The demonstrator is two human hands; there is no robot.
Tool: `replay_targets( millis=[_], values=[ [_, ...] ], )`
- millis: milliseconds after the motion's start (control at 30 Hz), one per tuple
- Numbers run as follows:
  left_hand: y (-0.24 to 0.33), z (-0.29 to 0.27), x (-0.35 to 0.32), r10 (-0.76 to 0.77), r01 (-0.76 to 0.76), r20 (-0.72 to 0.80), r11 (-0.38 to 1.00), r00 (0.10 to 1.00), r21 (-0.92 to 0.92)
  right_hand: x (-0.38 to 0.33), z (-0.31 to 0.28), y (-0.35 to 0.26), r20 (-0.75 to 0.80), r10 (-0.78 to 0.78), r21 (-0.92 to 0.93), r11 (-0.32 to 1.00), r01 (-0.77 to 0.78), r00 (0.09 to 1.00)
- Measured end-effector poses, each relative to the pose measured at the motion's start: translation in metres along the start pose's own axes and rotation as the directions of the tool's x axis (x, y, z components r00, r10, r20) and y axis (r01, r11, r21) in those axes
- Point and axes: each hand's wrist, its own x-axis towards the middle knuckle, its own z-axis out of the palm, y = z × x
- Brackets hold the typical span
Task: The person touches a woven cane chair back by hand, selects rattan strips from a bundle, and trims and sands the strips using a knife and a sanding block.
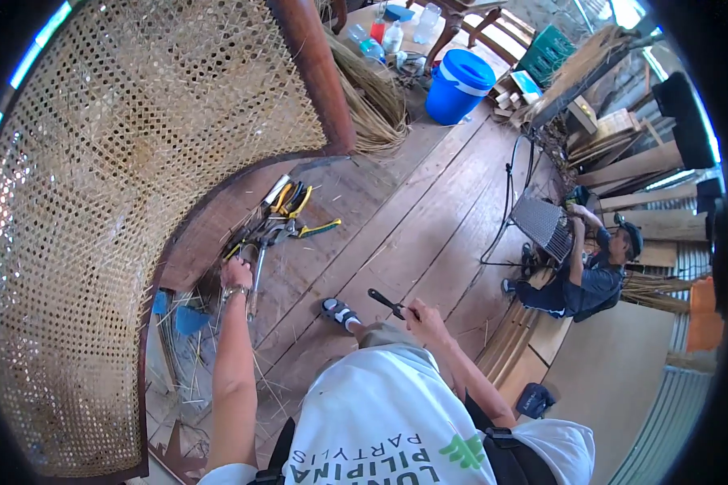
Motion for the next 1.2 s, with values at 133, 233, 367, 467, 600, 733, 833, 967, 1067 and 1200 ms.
replay_targets(
  millis=[133, 233, 367, 467, 600, 733, 833, 967, 1067, 1200],
  values=[
    [-0.016, 0.0, 0.009, 0.035, -0.037, 0.018, 0.992, 0.999, 0.118, 0.002, 0.014, 0.003, 0.015, -0.048, 0.002, 0.999, 0.048, 0.999],
    [-0.009, -0.002, 0.01, -0.001, -0.017, 0.08, 0.974, 0.997, 0.227, 0.007, 0.008, 0.001, 0.005, -0.077, -0.007, 0.997, 0.077, 0.997],
    [-0.011, -0.007, 0.005, 0.062, -0.057, -0.055, 0.994, 0.997, 0.093, 0.016, 0.003, 0.002, -0.017, -0.107, -0.03, 0.994, 0.106, 0.994],
    [-0.014, -0.022, -0.002, 0.038, -0.04, -0.071, 0.999, 0.997, -0.02, 0.028, -0.001, 0.003, -0.014, -0.089, -0.035, 0.995, 0.088, 0.996],
    [-0.095, -0.051, -0.002, 0.12, -0.155, -0.194, 0.972, 0.974, -0.175, 0.051, 0.003, -0.028, 0.033, -0.088, -0.007, 0.996, 0.088, 0.996],
    [-0.102, -0.052, -0.041, -0.126, 0.005, -0.11, 0.679, 0.986, -0.734, 0.08, 0.012, -0.022, 0.035, -0.102, 0.026, 0.995, 0.101, 0.994],
    [-0.117, -0.052, -0.092, -0.157, 0.081, -0.004, 0.527, 0.988, -0.846, 0.091, 0.026, -0.034, 0.031, -0.119, 0.012, 0.993, 0.119, 0.992],
    [-0.105, -0.046, -0.166, -0.079, 0.03, -0.012, 0.514, 0.997, -0.857, 0.084, 0.05, -0.051, 0.044, -0.166, 0.067, 0.984, 0.163, 0.985],
    [-0.052, -0.055, -0.224, 0.093, 0.007, 0.063, 0.508, 0.994, -0.861, 0.065, 0.067, -0.048, 0.08, -0.16, 0.063, 0.986, 0.156, 0.984],
    [-0.018, -0.055, -0.318, 0.215, -0.004, 0.107, 0.457, 0.971, -0.889, -0.003, 0.1, -0.052, 0.138, -0.256, 0.139, 0.961, 0.237, 0.957]
  ],
)
